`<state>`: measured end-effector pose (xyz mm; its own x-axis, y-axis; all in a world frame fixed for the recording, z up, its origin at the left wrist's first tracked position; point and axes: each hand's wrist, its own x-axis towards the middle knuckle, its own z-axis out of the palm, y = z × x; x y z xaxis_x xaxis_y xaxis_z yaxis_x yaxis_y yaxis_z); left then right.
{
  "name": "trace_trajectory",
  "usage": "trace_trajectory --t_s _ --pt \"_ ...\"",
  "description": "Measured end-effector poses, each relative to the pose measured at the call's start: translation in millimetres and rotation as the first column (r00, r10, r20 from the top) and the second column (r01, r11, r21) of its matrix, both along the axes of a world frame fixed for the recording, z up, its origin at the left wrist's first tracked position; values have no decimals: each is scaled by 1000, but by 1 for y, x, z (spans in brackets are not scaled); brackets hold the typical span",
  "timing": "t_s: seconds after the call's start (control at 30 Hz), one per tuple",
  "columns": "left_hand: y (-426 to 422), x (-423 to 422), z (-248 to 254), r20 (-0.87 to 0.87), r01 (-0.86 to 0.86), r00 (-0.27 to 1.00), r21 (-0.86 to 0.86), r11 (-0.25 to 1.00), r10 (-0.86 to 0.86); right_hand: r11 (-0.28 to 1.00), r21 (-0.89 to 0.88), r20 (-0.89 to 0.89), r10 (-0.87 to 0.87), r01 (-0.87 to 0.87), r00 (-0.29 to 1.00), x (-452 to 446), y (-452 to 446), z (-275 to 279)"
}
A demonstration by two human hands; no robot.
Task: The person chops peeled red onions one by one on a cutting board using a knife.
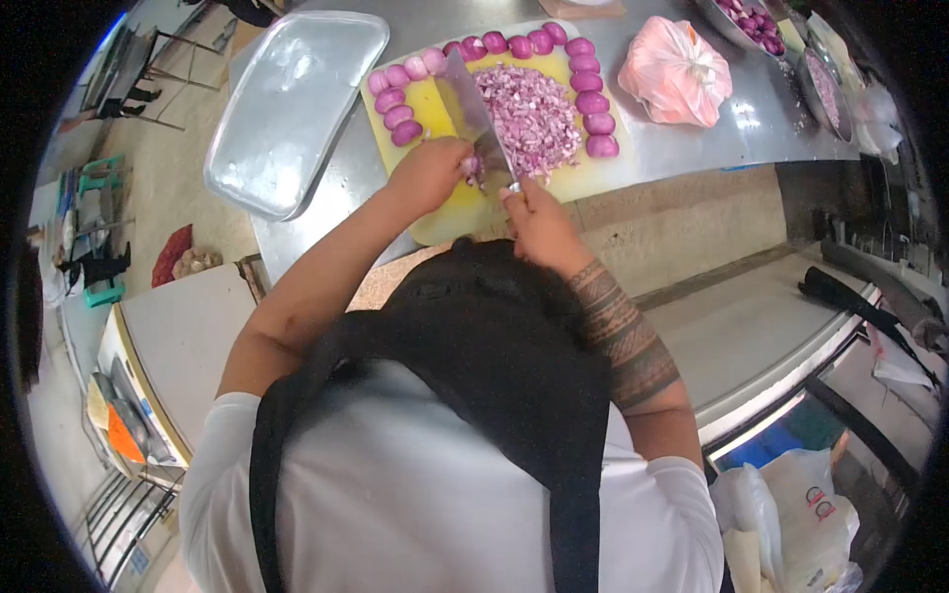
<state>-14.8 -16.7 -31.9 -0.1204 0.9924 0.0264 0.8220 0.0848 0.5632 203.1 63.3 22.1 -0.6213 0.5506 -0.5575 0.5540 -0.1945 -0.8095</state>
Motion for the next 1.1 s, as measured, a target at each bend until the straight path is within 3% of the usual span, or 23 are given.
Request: trace_trajectory --t_s 0.13,0.23,0.33,0.43,0.53,0.63,0.73,0.83,0.87,0.97,1.07,1.1 --pt "7 3 11 -65 -16 998 20 1000 18 975 215 -8 62 -59 998 18 14 -7" --pt "7 6 6 -53 -25 998 -18 1000 24 842 506 27 202 -188 979 15 4 21" --pt "10 6 2 -48 -71 996 -54 996 69 794 566 36 246 -223 968 10 -7 47" --pt "5 7 -3 1 -78 997 12 997 78 849 468 129 209 -246 969 -5 -10 14" --pt "0 5 -9 17 -91 996 49 995 90 849 447 139 246 -282 959 -5 1 39" --pt "3 4 -13 43 -106 994 61 992 104 845 469 130 223 -258 966 -9 -16 14" --pt "5 1 -12 41 -119 992 45 992 117 780 555 125 266 -290 956 -8 -7 23" --pt "1 4 -14 28 -123 992 55 991 122 850 488 42 207 -201 977 -7 -20 17" --pt "1 4 -15 25 -124 992 74 990 122 822 536 83 173 -190 981 -4 -23 -11" --pt "-7 -1 0 73 -53 996 11 999 52 878 444 87 158 -180 984 0 -8 -6" --pt "-9 -6 0 -32 28 999 277 960 -20 864 460 99 180 -205 979 6 -6 4" --pt "-7 -8 -4 -42 84 996 201 976 -77 844 493 106 184 -212 977 6 -8 6"
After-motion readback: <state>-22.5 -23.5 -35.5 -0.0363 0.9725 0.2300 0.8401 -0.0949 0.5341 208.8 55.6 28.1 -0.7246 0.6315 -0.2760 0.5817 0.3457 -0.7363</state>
